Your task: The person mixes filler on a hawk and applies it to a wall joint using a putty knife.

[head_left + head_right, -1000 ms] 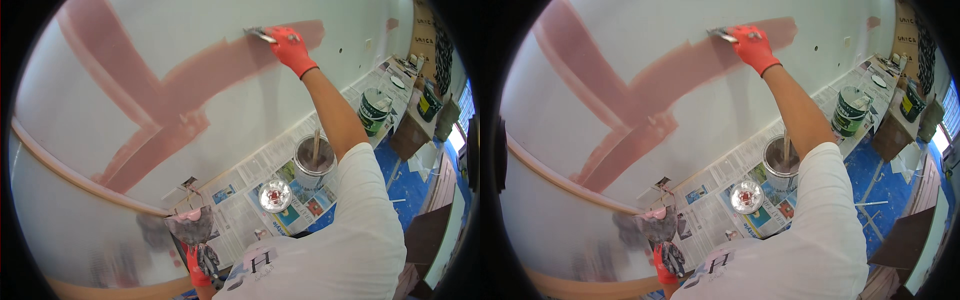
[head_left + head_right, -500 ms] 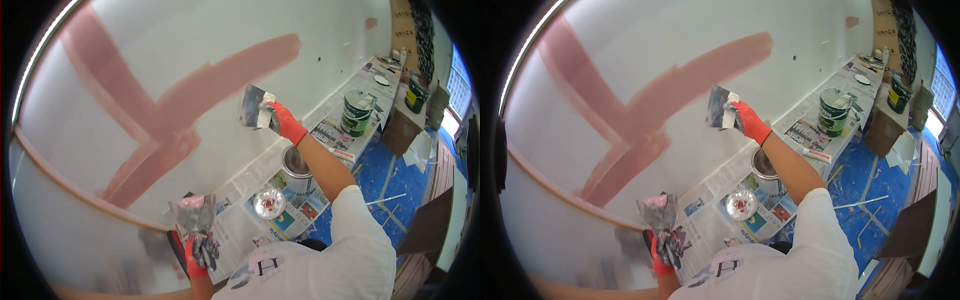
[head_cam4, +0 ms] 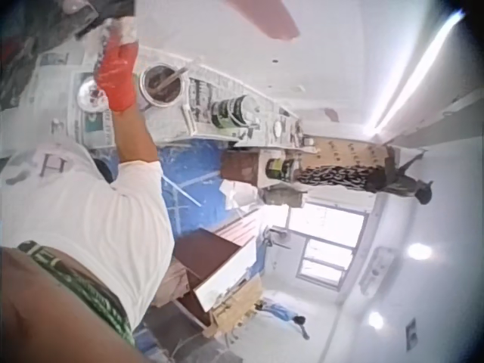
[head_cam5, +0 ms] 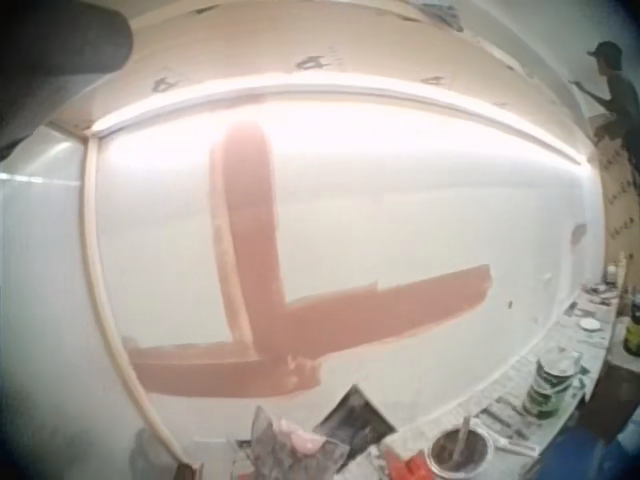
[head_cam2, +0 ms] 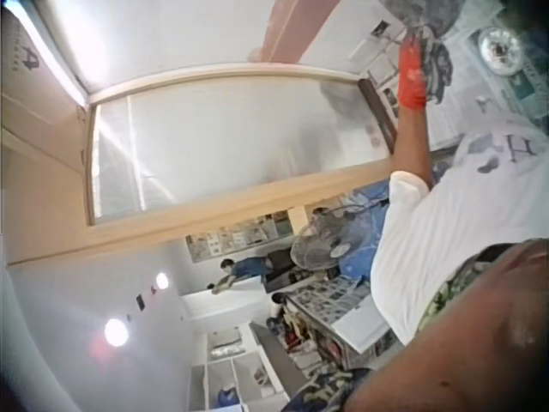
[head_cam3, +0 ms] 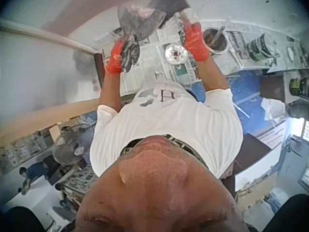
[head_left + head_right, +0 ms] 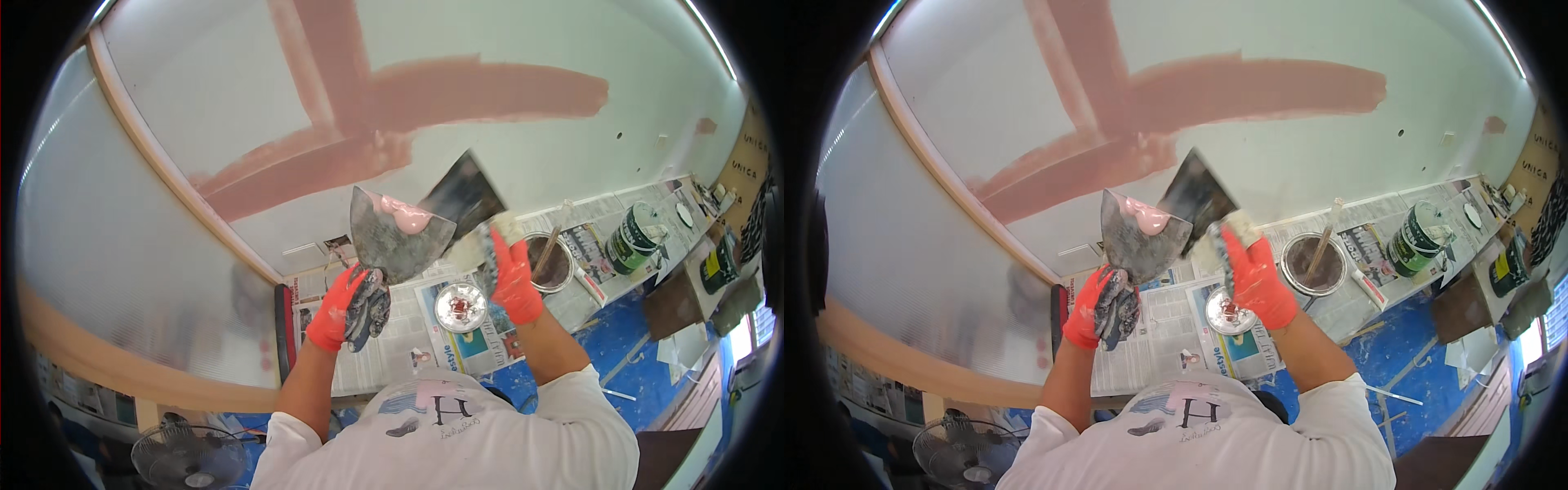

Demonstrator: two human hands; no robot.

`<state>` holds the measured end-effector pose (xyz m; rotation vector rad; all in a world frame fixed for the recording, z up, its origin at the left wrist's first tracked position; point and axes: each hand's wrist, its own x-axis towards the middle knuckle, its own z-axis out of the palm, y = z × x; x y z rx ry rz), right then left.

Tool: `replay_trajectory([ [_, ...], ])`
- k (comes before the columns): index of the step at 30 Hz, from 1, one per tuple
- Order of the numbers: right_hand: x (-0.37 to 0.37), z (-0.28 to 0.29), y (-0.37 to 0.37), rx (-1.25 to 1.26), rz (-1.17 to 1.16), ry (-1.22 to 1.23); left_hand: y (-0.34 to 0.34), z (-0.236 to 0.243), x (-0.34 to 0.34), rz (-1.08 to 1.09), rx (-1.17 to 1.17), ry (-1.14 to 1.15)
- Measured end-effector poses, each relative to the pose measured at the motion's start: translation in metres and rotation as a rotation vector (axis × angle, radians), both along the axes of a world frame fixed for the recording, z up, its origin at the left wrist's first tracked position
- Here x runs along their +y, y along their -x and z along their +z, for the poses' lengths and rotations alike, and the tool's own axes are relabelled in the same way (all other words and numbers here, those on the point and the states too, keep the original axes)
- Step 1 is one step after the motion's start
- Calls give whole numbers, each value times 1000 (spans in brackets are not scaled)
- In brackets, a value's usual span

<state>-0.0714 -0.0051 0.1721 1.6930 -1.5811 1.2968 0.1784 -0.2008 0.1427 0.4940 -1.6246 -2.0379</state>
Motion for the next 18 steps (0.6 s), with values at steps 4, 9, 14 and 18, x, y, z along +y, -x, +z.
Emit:
replay_trajectory([
  [4, -3, 13, -35, -497, 492, -558, 13, 42, 9, 188, 120, -349],
  [9, -10, -22, 32, -573, 229, -140, -21, 23, 3, -231, 240, -631],
  [14, -35, -27, 27, -976, 303, -305, -10, -17, 50, -461, -87, -377],
  [18, -19, 6, -6, -1033, 257, -359, 13, 9, 38, -729, -250, -457],
])
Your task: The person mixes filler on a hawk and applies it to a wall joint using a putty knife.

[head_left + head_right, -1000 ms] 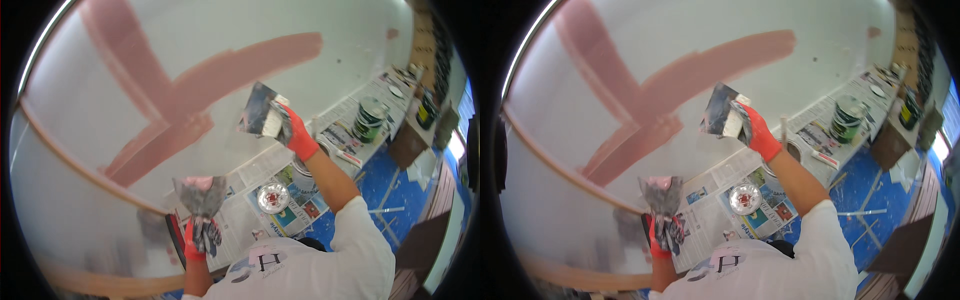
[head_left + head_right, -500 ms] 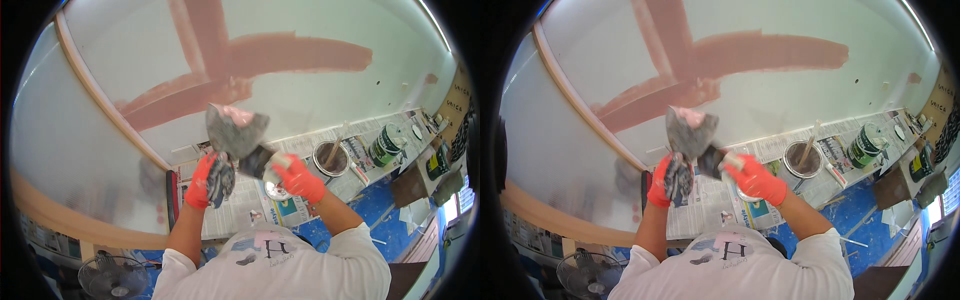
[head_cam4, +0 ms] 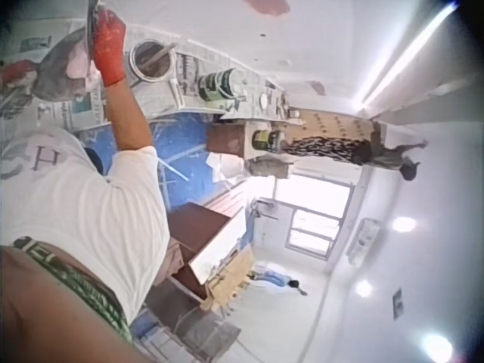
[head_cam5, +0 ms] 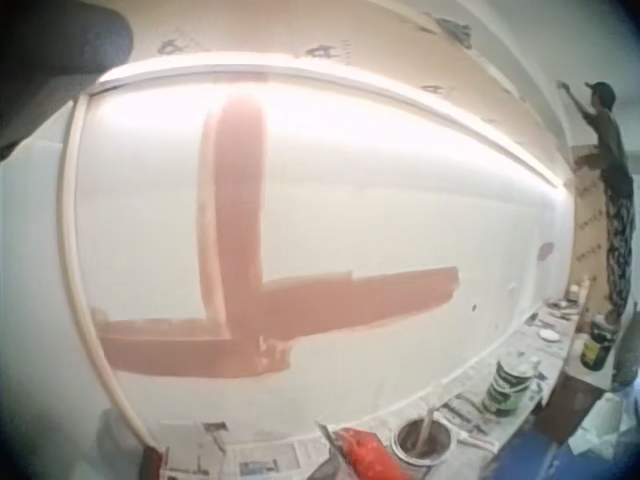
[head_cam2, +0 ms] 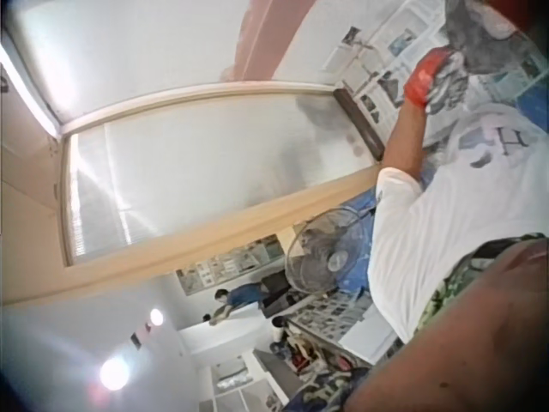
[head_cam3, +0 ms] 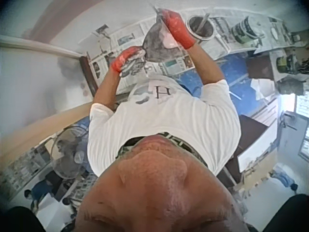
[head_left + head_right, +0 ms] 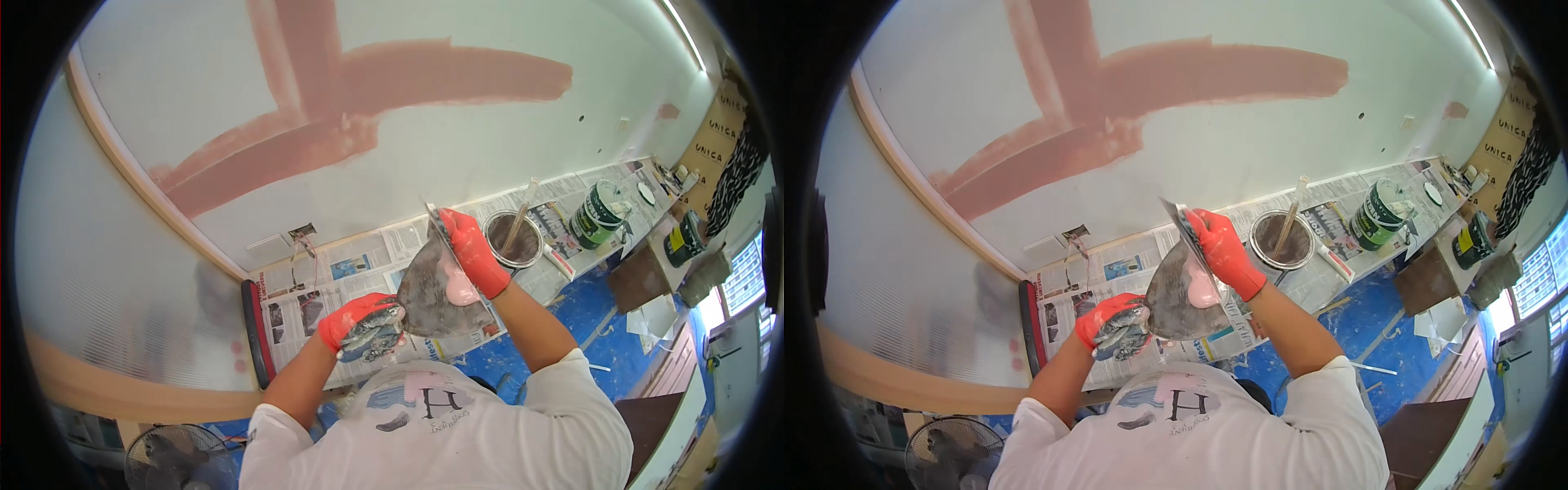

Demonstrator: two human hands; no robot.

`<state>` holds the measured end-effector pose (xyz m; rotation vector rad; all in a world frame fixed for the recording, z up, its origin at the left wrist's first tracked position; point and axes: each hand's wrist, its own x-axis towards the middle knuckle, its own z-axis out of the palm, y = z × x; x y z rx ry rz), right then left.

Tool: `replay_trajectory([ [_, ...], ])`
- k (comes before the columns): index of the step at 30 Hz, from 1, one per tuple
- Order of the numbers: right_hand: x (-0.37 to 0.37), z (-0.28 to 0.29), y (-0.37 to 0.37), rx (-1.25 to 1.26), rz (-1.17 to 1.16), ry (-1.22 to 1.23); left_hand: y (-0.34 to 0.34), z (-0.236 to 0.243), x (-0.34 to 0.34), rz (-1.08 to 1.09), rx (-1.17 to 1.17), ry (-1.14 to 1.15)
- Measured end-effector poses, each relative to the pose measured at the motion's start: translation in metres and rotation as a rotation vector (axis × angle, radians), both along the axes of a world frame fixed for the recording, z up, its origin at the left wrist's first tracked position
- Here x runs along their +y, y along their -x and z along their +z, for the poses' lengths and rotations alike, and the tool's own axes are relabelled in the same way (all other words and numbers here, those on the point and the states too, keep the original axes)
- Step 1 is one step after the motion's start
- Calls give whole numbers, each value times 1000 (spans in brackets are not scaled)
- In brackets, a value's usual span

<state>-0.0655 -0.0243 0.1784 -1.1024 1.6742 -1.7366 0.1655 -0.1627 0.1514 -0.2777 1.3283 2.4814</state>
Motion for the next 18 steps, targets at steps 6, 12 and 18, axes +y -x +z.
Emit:
replay_trajectory([
  [6, 20, -41, 11, 102, 0, 1, 7, -4, 0, 48, 267, 315],
  [12, 19, -136, 27, 530, -89, -63, 31, 44, -19, 133, 233, 193],
  [18, 14, 28, 78, -3, -435, 300, 7, 61, -25, 450, 240, 330],
])
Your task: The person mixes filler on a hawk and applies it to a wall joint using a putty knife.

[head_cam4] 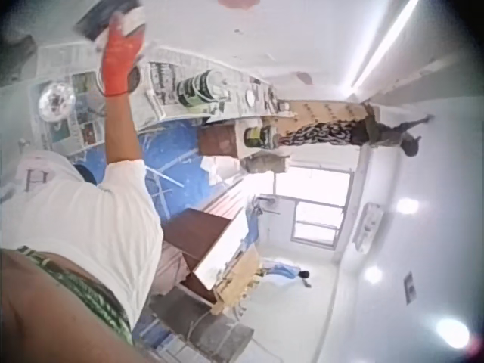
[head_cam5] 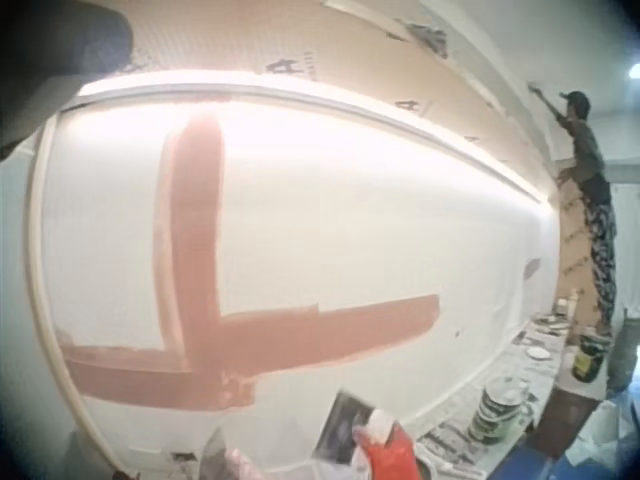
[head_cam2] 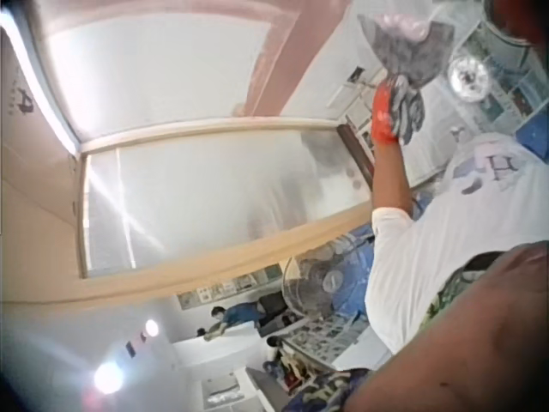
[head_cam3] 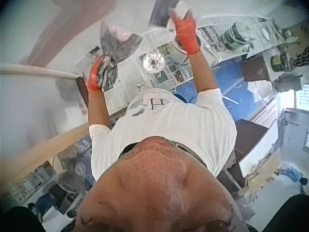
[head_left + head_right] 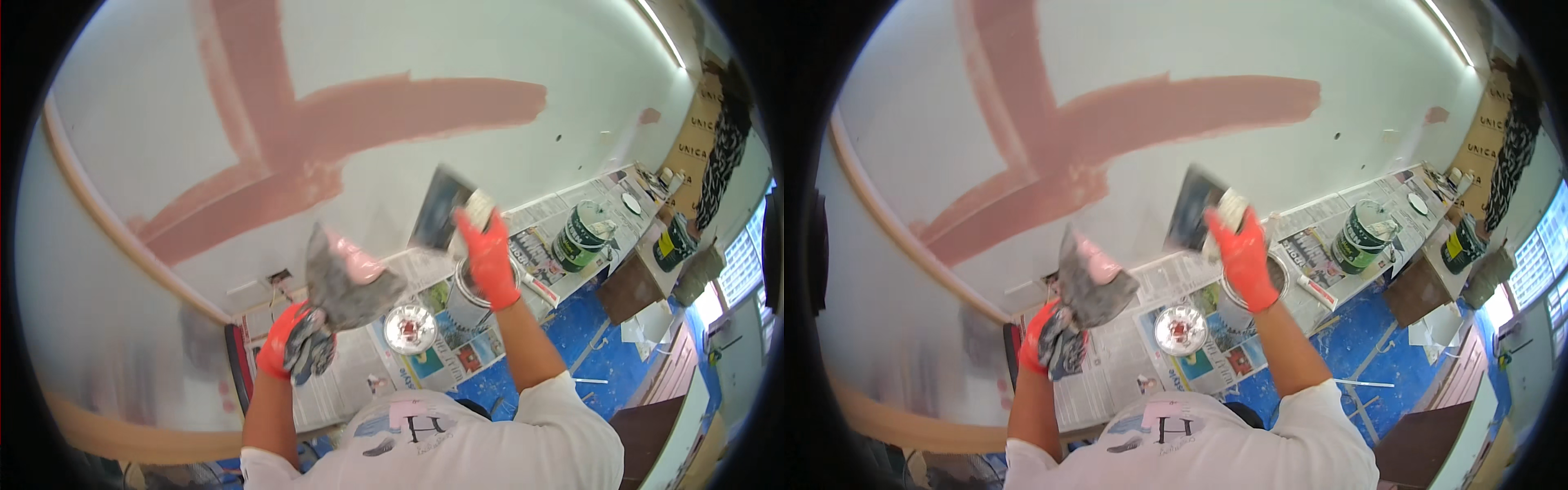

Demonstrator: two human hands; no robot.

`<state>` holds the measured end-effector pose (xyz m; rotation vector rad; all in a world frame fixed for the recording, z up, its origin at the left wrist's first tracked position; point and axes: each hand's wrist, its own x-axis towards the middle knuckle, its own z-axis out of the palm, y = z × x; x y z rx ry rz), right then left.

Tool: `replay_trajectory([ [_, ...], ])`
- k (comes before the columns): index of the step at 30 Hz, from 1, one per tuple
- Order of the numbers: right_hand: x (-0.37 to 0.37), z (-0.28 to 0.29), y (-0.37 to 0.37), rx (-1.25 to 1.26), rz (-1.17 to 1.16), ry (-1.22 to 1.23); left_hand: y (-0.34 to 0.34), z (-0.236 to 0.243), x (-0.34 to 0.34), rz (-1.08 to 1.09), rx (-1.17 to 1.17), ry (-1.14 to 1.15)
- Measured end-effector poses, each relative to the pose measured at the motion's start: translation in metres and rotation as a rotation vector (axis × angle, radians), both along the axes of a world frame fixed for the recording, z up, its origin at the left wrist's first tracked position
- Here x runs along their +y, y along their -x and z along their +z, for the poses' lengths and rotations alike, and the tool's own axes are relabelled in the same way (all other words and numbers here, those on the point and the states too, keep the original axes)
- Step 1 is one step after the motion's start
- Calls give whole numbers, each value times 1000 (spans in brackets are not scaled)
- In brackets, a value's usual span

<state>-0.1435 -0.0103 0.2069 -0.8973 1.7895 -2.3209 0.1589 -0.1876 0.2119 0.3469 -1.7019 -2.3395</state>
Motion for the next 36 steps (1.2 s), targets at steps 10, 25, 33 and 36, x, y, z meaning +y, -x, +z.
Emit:
replay_trajectory([
  [10, -61, 112, 258, 598, -860, -430, -65, -122, 18, 426, -207, 207],
  [25, -12, -3, 70, 515, 142, 47, -6, -167, -15, 418, 74, 428],
  [33, -7, -135, -21, 510, 278, -193, -44, -79, 20, 251, 242, 453],
  [36, -5, -150, -31, 985, 273, -487, -55, -91, 7, 110, 202, -70],
])
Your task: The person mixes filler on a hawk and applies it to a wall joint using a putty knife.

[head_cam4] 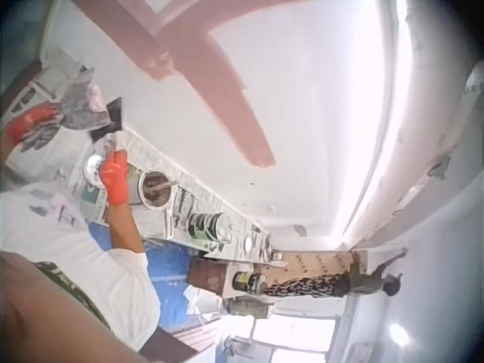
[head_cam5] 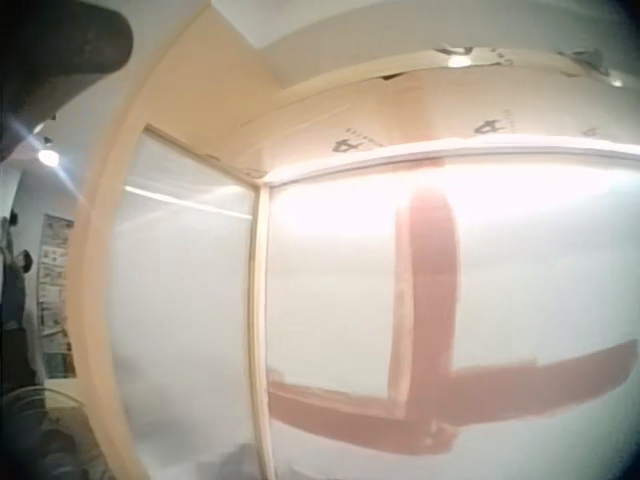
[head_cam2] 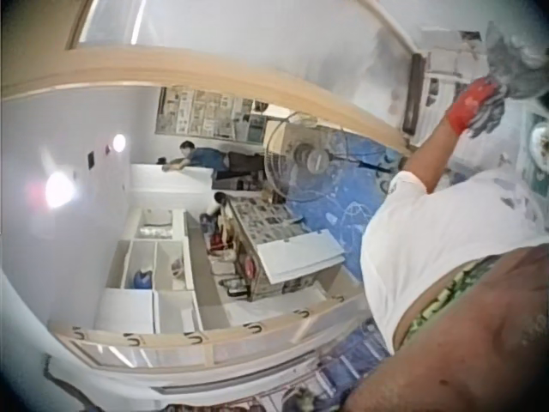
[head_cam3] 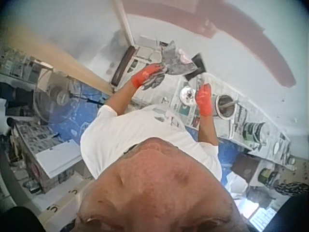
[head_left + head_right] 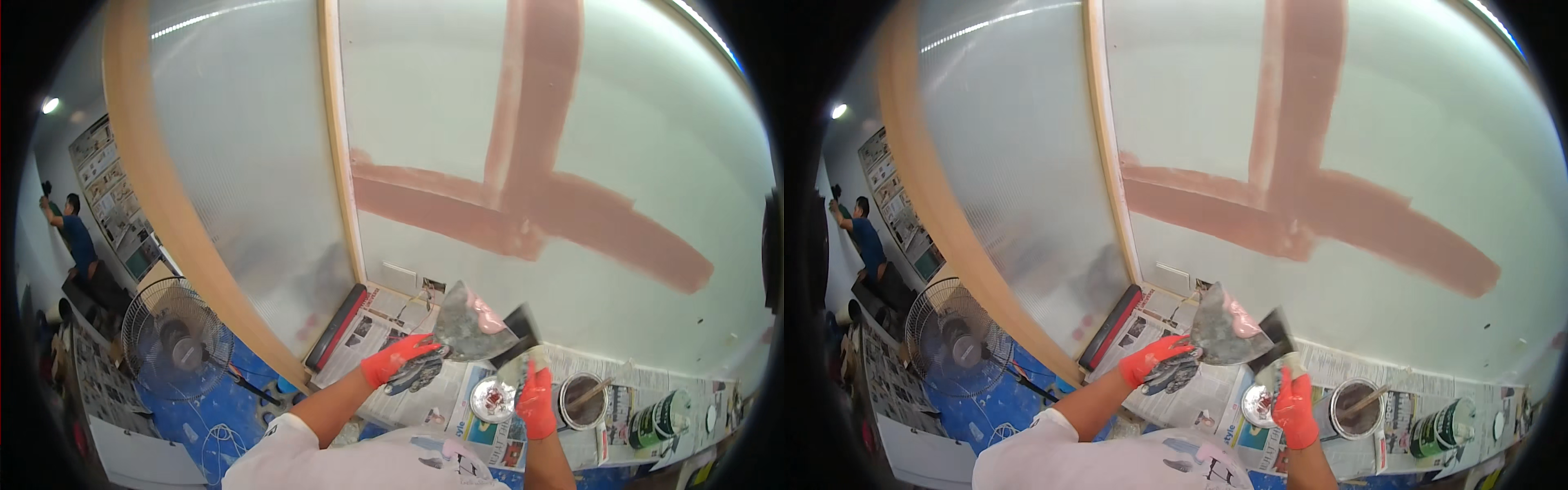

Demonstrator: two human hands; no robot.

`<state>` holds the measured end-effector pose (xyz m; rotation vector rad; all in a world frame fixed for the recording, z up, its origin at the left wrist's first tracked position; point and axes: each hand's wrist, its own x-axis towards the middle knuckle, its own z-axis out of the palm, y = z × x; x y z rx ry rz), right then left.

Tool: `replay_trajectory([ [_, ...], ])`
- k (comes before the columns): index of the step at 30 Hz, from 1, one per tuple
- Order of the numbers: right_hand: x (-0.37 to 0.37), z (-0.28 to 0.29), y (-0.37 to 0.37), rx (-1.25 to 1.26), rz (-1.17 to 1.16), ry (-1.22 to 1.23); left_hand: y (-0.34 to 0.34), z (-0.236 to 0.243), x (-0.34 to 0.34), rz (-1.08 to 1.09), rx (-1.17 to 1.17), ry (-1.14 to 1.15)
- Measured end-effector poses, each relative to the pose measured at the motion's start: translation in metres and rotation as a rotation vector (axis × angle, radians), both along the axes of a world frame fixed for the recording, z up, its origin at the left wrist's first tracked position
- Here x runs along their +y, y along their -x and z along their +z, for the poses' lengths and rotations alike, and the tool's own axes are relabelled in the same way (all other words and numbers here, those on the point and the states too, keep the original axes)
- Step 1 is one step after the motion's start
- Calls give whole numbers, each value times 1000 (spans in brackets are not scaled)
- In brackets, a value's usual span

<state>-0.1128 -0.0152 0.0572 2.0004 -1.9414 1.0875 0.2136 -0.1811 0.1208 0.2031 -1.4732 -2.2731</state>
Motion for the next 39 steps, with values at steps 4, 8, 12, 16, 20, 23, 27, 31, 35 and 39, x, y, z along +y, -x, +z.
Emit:
replay_trajectory([
  [4, -20, 92, -64, -334, 429, -298, -37, -38, -23, 296, 40, 132],
  [8, -53, 116, -57, -805, 334, -160, -69, -45, -20, 625, 23, 142],
  [12, -83, 113, -73, -1334, 404, -27, -62, 36, 27, 895, 17, -96],
  [16, -91, 113, -116, -1520, 457, -61, -83, 40, 33, 892, 21, -227],
  [20, -96, 118, -155, -1529, 500, -81, -126, -17, 5, 929, -30, 222],
  [23, -111, 109, -177, -1403, 479, -59, -145, -50, -16, 909, -52, 281],
  [27, -125, 132, -221, -1622, 412, -129, -161, -30, -25, 937, -175, 630],
  [31, -133, 124, -250, -1672, 391, -116, -184, -28, -31, 1048, -256, 1271],
  [35, -142, 116, -270, -1618, 326, -12, -185, -29, -25, 951, -381, 1456],
  [39, -142, 109, -260, -1350, 230, 43, -185, 0, -13, 694, -496, 1695],
])
